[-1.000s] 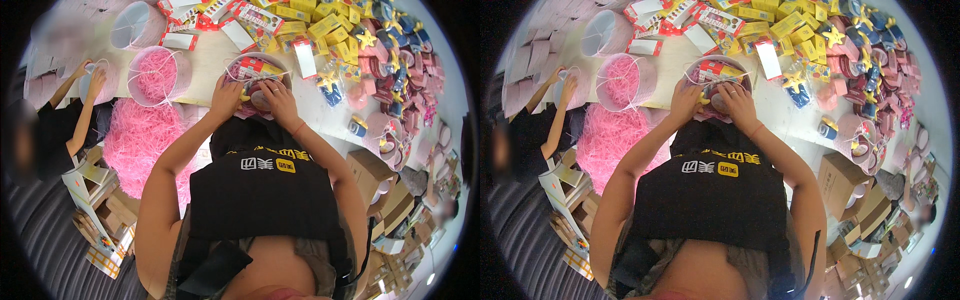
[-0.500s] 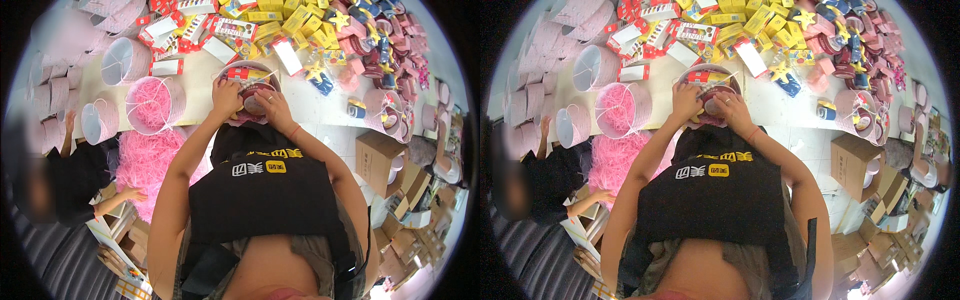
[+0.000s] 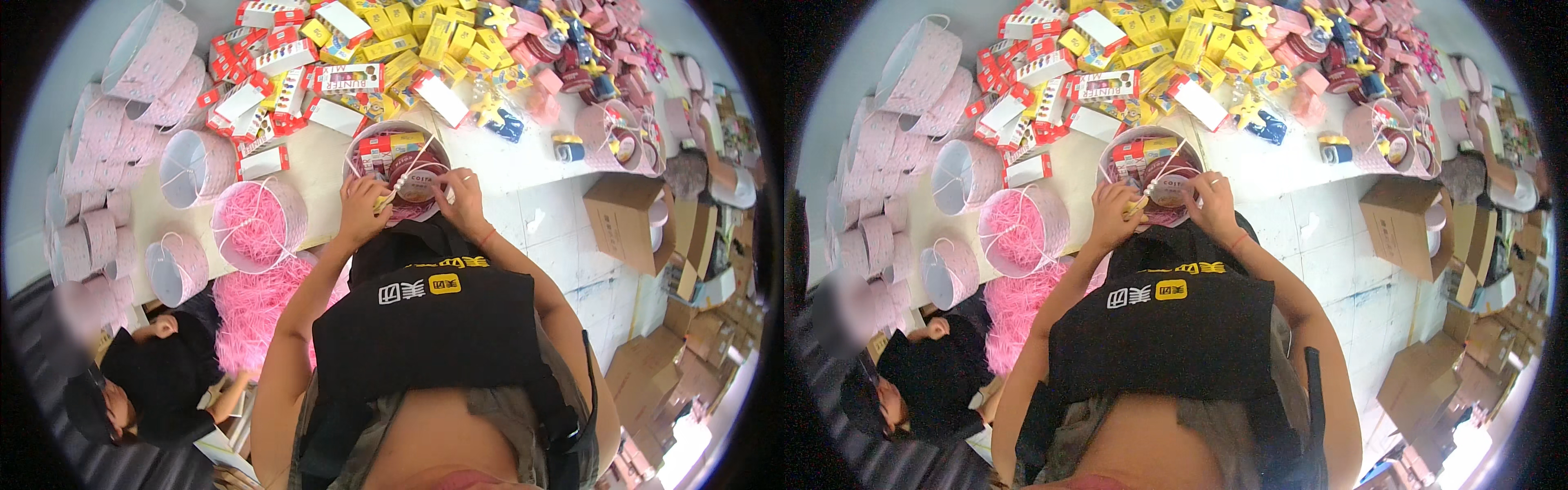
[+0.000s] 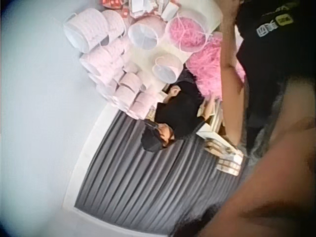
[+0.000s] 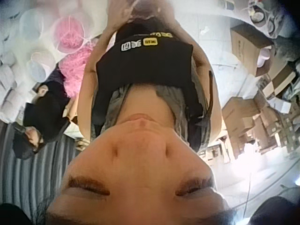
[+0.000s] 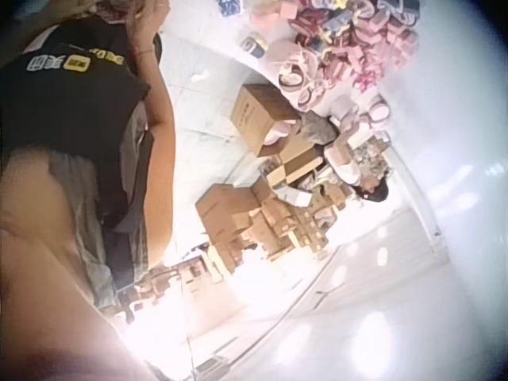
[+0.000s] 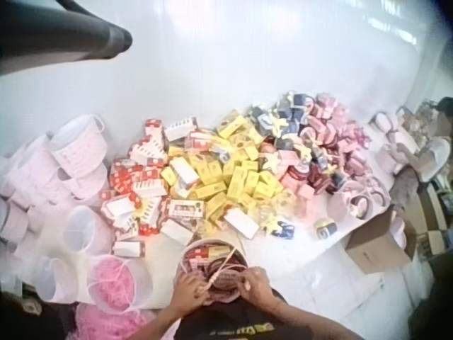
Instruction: The person repeatedly places pink shredded paper into white buckets, then adds small packaged items and yellow star-shaped objects. They arrange the contents and move the filled buckets aside, continuing the process with new buckets.
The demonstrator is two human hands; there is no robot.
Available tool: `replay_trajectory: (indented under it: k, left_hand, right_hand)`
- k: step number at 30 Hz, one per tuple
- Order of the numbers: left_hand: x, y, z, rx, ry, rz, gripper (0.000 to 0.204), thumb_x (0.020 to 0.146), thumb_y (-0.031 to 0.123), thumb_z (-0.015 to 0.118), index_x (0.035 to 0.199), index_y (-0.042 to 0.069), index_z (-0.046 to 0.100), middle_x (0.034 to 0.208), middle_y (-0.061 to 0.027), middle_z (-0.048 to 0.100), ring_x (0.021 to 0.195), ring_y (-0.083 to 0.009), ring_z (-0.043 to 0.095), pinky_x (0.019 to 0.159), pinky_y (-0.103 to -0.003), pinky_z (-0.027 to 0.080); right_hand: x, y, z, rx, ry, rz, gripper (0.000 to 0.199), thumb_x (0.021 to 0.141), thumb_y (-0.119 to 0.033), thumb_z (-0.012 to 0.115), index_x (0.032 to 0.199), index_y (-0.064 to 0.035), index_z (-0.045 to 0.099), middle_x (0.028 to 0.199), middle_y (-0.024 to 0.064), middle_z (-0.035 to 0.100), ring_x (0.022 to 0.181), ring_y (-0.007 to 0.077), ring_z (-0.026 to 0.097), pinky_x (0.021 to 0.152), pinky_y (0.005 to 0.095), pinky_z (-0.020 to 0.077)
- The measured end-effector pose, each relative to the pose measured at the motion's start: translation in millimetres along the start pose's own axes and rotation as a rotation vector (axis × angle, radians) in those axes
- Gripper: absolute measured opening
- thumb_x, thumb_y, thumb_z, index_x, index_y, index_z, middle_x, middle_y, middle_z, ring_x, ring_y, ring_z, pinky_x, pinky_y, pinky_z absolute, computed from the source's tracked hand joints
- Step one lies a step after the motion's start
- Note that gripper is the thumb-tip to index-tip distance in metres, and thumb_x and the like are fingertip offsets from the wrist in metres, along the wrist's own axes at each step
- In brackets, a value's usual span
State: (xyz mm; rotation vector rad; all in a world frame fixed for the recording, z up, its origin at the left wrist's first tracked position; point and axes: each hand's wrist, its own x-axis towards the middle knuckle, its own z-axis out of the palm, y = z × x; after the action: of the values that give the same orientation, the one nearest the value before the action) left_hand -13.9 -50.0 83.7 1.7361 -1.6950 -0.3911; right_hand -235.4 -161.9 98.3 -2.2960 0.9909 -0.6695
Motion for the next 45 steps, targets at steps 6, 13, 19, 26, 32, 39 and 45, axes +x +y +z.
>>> replay_trajectory:
  k: [6,13,19,26,32,39,45]
  left_hand:
    - [11.5,5.3,8.5,-0.189,0.135,-0.153,0.02,0.078,0.02,0.076,0.092,0.01,0.067,0.108,-0.0095,0.065,0.106,-0.0288,0.057,0.104,-0.045,0.031]
    - [-29.2,-93.0,43.9,-0.677,0.398,-0.662,0.053,0.094,0.019,0.064,0.138,-0.002,0.043,0.139,-0.0155,0.047,0.127,-0.0268,0.047,0.108,-0.04,0.037]
    - [-67.3,-112.3,77.3,-1.338,0.165,-1.211,0.05,0.099,0.042,0.053,0.131,0.004,0.046,0.111,-0.0148,0.064,0.089,-0.0297,0.069,0.067,-0.041,0.058]
    - [-54.5,-61.6,41.2,-1.209,-0.129,-0.956,0.063,0.099,0.057,0.044,0.131,0.004,0.048,0.11,-0.015,0.067,0.088,-0.0266,0.07,0.062,-0.036,0.058]
    - [-2.1,11.1,105.0,-1.043,-0.107,-1.094,0.047,0.103,0.046,0.042,0.136,0.013,0.037,0.106,-0.0117,0.066,0.087,-0.0265,0.07,0.068,-0.04,0.06]
    - [75.3,100.0,183.0,-0.868,-0.483,-1.169,0.053,0.101,0.039,0.05,0.142,0.02,0.022,0.125,-0.0178,0.055,0.097,-0.0328,0.068,0.067,-0.05,0.06]
    - [122.1,158.9,256.5,-1.159,-0.486,-1.193,0.055,0.099,0.032,0.055,0.138,0.02,0.018,0.134,-0.022,0.046,0.106,-0.0389,0.064,0.077,-0.059,0.06]
  right_hand:
    - [54.1,14.8,27.0,0.143,0.17,0.027,0.017,0.074,-0.012,0.076,0.09,-0.008,0.074,0.104,0.0146,0.066,0.095,0.0327,0.061,0.089,0.041,0.0482]
    - [39.6,39.3,36.1,-0.098,-0.051,-0.14,0.031,0.08,-0.038,0.072,0.106,-0.0215,0.073,0.107,-0.0006,0.071,0.125,0.0269,0.051,0.105,0.0578,0.0338]
    - [49.5,44.0,36.4,-0.192,-0.29,-0.042,0.027,0.089,-0.043,0.062,0.105,-0.0235,0.074,0.109,0.0006,0.069,0.133,0.0267,0.044,0.109,0.0643,0.0273]
    - [17.1,108.8,-14.9,0.428,0.117,0.208,0.02,0.084,-0.025,0.074,0.099,-0.0122,0.074,0.101,0.0088,0.07,0.107,0.028,0.063,0.096,0.0407,0.0463]
    - [-35.3,298.3,-143.7,-0.388,0.73,0.614,0.077,0.069,-0.028,0.086,0.135,-0.0102,0.05,0.124,0.0228,0.054,0.119,0.0426,0.047,0.1,0.046,0.0416]
    - [-36.5,356.2,-186.1,0.011,0.306,0.679,0.072,0.069,-0.029,0.084,0.13,-0.007,0.055,0.123,0.0214,0.057,0.113,0.037,0.055,0.096,0.0445,0.0462]
    - [-128.7,350.5,-256.0,0.623,0.964,0.75,0.05,0.079,-0.026,0.077,0.122,-0.0067,0.059,0.107,0.0051,0.062,0.099,0.0187,0.06,0.087,0.0321,0.0478]
